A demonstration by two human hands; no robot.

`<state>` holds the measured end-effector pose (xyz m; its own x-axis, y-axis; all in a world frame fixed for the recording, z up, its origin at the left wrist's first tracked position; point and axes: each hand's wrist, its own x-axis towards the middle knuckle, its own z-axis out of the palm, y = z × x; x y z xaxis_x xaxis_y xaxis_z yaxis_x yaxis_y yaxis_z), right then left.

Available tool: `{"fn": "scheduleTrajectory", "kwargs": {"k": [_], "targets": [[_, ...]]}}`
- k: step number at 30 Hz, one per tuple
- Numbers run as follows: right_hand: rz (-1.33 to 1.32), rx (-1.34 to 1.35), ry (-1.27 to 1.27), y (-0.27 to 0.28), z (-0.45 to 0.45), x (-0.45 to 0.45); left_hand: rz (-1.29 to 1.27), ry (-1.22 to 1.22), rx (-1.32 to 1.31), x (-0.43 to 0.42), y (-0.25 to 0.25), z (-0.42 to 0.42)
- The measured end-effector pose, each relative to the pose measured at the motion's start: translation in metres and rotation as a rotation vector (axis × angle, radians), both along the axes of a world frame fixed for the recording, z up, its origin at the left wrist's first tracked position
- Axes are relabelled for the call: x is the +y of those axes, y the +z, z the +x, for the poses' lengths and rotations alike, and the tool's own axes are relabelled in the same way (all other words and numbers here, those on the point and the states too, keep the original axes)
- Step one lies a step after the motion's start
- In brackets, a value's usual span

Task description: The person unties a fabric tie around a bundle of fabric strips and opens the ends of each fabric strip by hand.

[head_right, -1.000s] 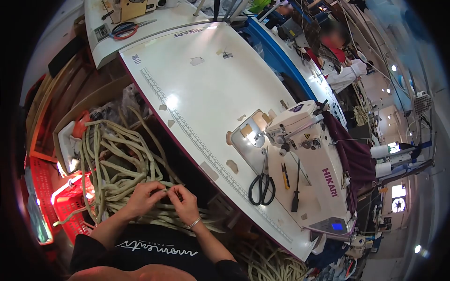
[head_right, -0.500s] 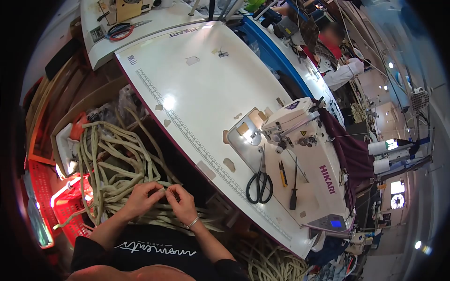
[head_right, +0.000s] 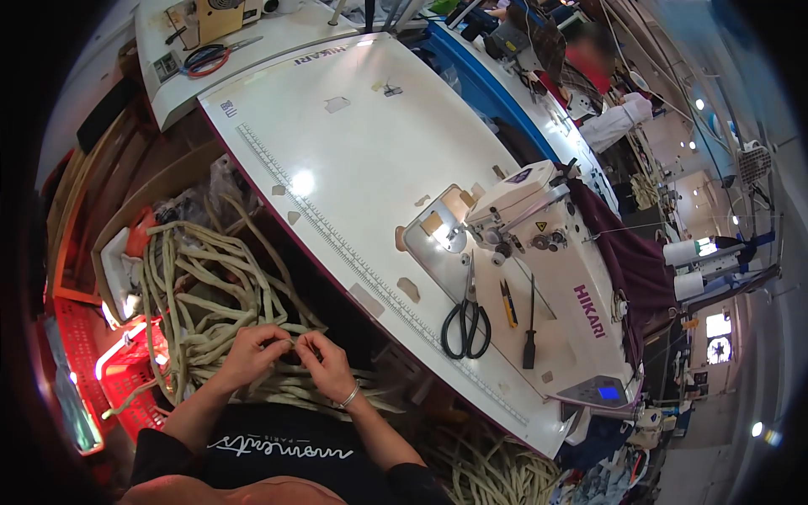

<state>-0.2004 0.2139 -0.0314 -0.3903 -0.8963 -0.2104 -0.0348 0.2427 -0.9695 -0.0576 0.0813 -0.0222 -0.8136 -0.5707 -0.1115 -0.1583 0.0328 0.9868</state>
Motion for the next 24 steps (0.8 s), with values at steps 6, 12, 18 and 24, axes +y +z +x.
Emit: {"fn": "scheduleTrajectory", "kwargs": {"k": [6,12,18,24], "targets": [[0.088,0.371,-0.073,-0.02,-0.018,0.025,-0.433,0.19,-0.103,-0.078,0.003,0.042],[0.376,0.803,-0.159,-0.06,-0.036,0.098,-1.469,0.614,-0.658,-0.249,0.017,0.163],[0.428,0.684,-0.223,-0.079,-0.035,0.119,-0.432,0.077,-0.016,-0.079,-0.019,0.034],[0.522,0.427,-0.287,-0.079,-0.045,0.11,-0.686,-0.539,-0.126,0.048,-0.081,-0.056]]}}
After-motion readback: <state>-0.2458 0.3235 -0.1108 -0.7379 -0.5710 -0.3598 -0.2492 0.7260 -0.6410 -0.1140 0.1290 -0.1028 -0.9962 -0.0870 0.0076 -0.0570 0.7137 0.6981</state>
